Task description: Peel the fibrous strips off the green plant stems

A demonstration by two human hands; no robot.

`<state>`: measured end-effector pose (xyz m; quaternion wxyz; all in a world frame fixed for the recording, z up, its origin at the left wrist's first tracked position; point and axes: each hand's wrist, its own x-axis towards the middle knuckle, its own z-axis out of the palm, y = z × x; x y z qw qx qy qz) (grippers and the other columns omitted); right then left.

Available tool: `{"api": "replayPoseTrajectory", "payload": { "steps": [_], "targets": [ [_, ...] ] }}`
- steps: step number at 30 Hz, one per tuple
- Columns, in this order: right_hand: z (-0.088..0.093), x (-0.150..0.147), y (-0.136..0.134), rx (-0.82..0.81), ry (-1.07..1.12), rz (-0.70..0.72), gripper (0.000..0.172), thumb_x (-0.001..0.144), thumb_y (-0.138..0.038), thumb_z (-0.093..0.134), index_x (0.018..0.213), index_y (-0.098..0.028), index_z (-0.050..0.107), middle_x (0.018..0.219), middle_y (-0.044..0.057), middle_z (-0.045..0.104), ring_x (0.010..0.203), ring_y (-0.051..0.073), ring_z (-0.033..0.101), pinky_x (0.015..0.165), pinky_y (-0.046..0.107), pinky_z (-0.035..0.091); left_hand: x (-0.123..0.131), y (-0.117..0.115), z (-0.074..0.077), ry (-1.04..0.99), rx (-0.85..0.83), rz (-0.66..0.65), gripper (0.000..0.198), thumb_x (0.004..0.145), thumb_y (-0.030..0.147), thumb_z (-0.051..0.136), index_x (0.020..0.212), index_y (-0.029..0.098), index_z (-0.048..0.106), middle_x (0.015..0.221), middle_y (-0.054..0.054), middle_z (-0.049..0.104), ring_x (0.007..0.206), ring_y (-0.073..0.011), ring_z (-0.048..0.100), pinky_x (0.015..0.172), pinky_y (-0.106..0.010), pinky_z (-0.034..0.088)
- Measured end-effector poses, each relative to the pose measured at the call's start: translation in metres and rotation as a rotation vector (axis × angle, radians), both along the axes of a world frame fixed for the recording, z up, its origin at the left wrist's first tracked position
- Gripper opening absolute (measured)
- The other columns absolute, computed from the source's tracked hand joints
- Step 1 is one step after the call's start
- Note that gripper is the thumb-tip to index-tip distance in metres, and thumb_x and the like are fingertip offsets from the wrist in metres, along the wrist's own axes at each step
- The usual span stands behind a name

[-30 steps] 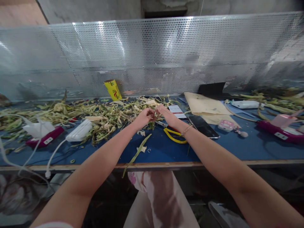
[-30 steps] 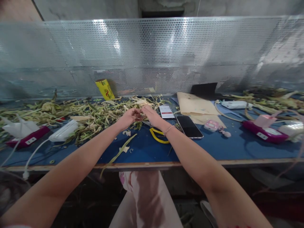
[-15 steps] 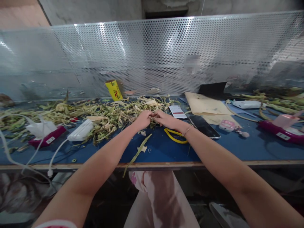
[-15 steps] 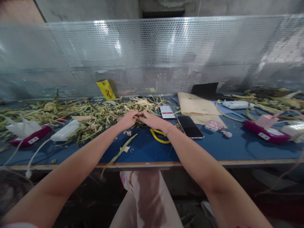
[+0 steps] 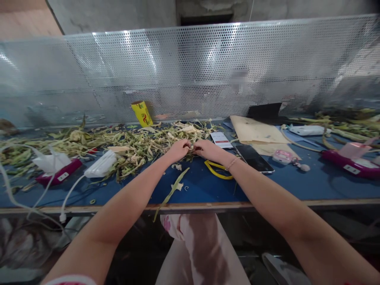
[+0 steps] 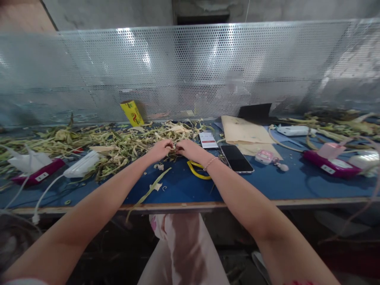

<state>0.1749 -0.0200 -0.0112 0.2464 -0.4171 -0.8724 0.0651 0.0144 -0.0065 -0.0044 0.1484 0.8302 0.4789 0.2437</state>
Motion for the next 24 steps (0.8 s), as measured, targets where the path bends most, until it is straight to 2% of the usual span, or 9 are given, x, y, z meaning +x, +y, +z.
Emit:
{"api": "replayPoseTrajectory", "payload": {
  "steps": [4,8,11,19,22,24],
  "targets": [
    [0.002,0.002,0.001,0.038,0.077,-0.066,0.008,0.072,-0.014,0.061,0.064,-0.014,0.058,0.066,0.001,0.055,0.065,0.011,0.047,0.062,0.022,0.032,0.000,0.005,-0.003,-0.206,-0.150,-0.040,0.014,0.064,0.008,0.040,0.071,0.015,0.051,0.062,0.001,0.053,0.061,-0.0121,0.050,0.058,-0.024,0.038],
    [0.000,0.003,0.004,0.108,0.030,-0.104,0.007,0.071,-0.014,0.061,0.064,-0.014,0.058,0.066,0.002,0.055,0.065,0.012,0.046,0.060,0.023,0.031,0.002,0.004,-0.003,-0.329,-0.230,-0.118,0.010,0.064,0.009,0.045,0.070,0.015,0.050,0.052,0.005,0.048,0.051,-0.0093,0.046,0.052,-0.021,0.035],
    [-0.003,0.003,0.006,0.143,0.000,-0.103,0.008,0.071,-0.012,0.060,0.064,-0.014,0.056,0.068,0.003,0.055,0.067,0.013,0.046,0.062,0.023,0.031,0.003,0.002,-0.002,-0.424,-0.310,-0.106,0.009,0.065,0.007,0.046,0.069,0.015,0.050,0.052,0.005,0.050,0.051,-0.0081,0.048,0.054,-0.021,0.038],
    [-0.004,0.005,0.006,0.218,0.047,-0.145,0.012,0.073,-0.010,0.047,0.064,-0.016,0.051,0.070,0.004,0.052,0.068,0.015,0.045,0.062,0.025,0.032,0.009,-0.007,0.003,-0.787,-0.661,-0.058,0.009,0.075,0.007,0.047,0.072,0.015,0.044,0.060,0.000,0.061,0.054,-0.0087,0.058,0.063,-0.026,0.048],
    [-0.003,0.002,0.006,0.187,0.141,-0.091,0.012,0.067,-0.007,0.044,0.062,-0.017,0.046,0.069,0.004,0.050,0.071,0.015,0.045,0.066,0.026,0.034,0.009,-0.011,0.006,-0.866,-0.749,-0.082,0.010,0.077,0.009,0.049,0.072,0.015,0.042,0.062,-0.002,0.062,0.057,-0.0103,0.061,0.065,-0.027,0.049],
    [-0.002,-0.001,0.006,0.105,0.247,-0.087,0.012,0.059,-0.005,0.044,0.060,-0.018,0.043,0.068,0.003,0.049,0.071,0.015,0.044,0.068,0.027,0.035,0.010,-0.011,0.006,-0.888,-0.764,-0.077,0.010,0.078,0.008,0.048,0.073,0.015,0.042,0.061,-0.002,0.062,0.056,-0.0104,0.062,0.065,-0.027,0.049]
  ]
}}
